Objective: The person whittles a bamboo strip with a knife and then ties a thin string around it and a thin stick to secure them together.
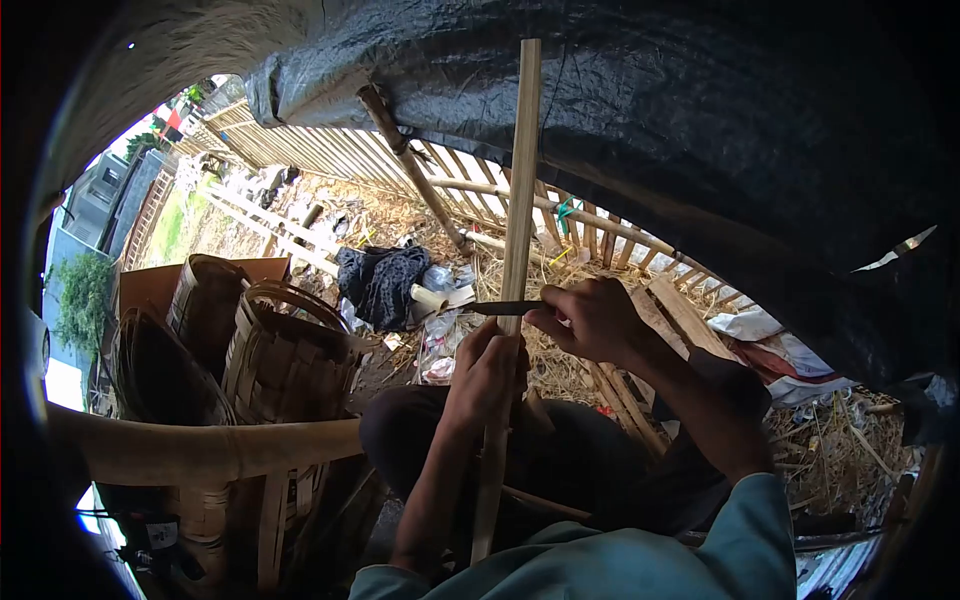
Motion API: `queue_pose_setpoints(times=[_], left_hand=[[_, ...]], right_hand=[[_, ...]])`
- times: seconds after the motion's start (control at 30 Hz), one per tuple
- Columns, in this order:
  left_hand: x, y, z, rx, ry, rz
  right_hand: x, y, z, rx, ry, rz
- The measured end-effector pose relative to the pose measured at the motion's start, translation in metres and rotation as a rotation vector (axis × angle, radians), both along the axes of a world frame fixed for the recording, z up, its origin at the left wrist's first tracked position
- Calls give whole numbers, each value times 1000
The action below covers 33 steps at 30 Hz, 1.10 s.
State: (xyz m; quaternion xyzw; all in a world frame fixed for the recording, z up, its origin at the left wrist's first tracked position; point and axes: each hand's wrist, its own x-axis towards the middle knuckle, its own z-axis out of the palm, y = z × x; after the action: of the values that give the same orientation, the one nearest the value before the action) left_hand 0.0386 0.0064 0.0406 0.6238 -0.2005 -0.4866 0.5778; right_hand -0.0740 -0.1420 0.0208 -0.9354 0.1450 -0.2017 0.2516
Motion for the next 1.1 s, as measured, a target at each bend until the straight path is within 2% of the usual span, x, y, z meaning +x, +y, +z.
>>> queue_pose_setpoints(times=[0.1, 0.23, 0.33, 0.43, 0.57, 0.67, 0.9, 1.0, 1.1], left_hand=[[-3, -1, -3, -2, 159, 56], [-13, -5, -10, 42, -345, -28], [-11, -6, -19, 122, -606, 25], [-16, -7, -15, 118, -696, 42], [-19, -7, -14, 147, -751, 47], [-18, -6, -10, 175, -793, 51], [-17, -5, -10, 144, -748, 74], [-17, -4, -9, 164, -726, 74], [-12, -4, -16, 130, -784, 57]], right_hand=[[1, 2, 0, 36, 16, 26], [0, 4, 0, -19, 0, 14], [3, 3, -2, -71, 52, -17], [5, 0, -2, -57, 6, -103], [8, -7, -2, -117, 32, -119], [16, -14, -5, -155, -98, -211], [16, -14, 7, -141, 1, -204], [18, -17, 0, -95, -60, -152], [15, -7, 1, -92, -14, -39]])
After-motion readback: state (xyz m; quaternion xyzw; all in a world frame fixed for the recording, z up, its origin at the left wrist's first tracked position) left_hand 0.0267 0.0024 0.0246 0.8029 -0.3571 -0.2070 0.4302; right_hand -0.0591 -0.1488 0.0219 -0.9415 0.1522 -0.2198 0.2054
